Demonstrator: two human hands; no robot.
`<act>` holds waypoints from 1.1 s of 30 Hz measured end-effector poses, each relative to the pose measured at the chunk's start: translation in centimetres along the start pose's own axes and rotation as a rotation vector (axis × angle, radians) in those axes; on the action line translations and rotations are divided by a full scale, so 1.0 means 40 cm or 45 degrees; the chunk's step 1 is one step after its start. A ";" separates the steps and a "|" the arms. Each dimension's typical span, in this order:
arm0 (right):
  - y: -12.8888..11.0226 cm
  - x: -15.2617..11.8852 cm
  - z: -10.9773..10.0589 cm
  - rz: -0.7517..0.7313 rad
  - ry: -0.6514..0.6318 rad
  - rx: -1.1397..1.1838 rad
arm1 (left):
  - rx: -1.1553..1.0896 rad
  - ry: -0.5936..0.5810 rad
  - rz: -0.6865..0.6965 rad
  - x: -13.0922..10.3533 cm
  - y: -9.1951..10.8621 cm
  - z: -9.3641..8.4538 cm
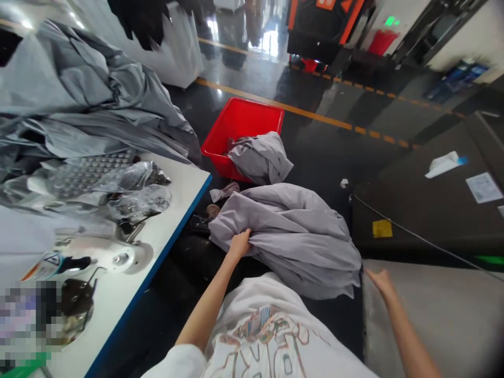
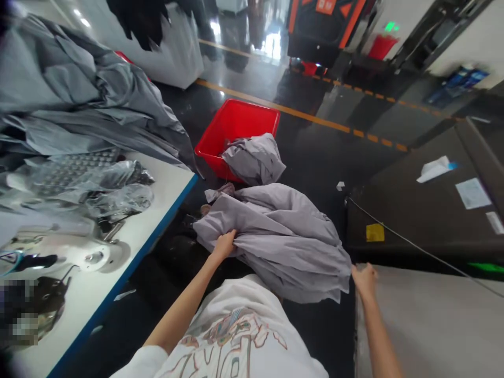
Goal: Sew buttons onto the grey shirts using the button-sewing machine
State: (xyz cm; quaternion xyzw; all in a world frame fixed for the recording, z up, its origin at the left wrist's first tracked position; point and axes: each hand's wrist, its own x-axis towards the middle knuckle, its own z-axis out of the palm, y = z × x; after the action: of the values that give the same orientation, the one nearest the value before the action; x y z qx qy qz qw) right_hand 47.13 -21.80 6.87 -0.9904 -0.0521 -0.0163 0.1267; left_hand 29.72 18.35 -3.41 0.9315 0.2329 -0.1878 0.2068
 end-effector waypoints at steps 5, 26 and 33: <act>-0.255 0.121 -0.001 -0.425 0.363 0.270 | -0.081 0.034 -0.114 0.026 -0.008 0.071; -0.483 0.037 0.335 -1.404 -0.574 0.414 | -0.359 0.351 0.214 -0.048 0.075 -0.047; -0.317 0.009 0.235 -0.662 0.035 0.166 | -0.423 0.126 0.326 0.065 0.108 -0.026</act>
State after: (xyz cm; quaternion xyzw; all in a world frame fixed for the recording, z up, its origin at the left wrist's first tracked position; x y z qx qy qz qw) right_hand 46.32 -7.17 0.95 -0.9332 -0.3040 -0.0583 0.1826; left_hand 34.32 16.27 -2.40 0.9147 0.1503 -0.0730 0.3679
